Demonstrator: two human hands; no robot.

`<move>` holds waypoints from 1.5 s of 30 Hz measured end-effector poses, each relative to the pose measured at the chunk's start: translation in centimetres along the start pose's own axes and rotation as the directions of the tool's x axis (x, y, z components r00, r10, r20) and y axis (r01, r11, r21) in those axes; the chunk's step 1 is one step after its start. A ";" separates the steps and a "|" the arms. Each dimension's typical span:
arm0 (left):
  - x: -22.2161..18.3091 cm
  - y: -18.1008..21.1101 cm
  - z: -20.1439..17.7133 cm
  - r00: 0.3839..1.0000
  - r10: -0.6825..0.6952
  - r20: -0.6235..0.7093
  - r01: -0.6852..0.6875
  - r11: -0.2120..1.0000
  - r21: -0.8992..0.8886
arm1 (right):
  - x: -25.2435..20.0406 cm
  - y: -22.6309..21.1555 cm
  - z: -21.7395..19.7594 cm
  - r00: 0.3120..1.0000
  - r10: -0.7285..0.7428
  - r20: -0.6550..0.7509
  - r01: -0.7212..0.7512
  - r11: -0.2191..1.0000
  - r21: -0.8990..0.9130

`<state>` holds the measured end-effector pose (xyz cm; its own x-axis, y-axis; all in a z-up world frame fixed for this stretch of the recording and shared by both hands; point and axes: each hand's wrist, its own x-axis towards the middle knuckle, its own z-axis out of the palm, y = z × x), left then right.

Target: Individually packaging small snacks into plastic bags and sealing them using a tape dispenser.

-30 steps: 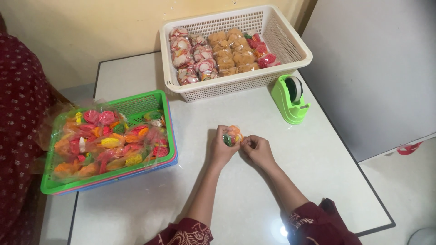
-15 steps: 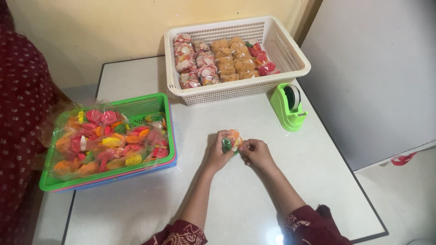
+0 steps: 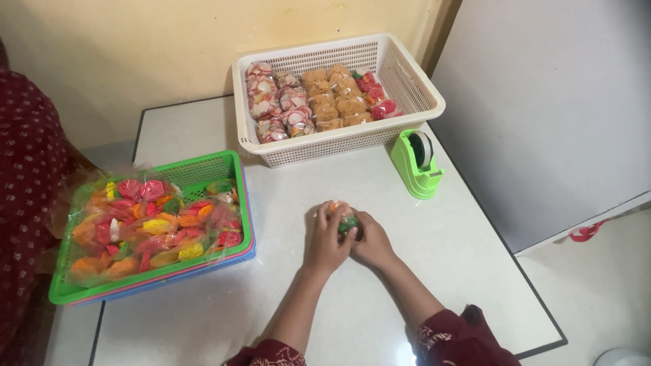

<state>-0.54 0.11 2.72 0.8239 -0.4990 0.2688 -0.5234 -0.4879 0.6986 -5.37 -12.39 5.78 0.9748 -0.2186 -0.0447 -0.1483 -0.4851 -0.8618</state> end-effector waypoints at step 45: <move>39.2 -2.4 13.6 0.875 0.024 0.483 -0.129 0.974 0.186 | 29.7 4.1 -19.4 0.984 0.124 -0.128 -0.175 0.527 -0.831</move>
<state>30.06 -28.01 2.59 0.6033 -0.7946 -0.0682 -0.6568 -0.5435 0.5227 19.75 -37.29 10.70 0.9194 -0.3838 -0.0866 -0.3872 -0.9216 -0.0265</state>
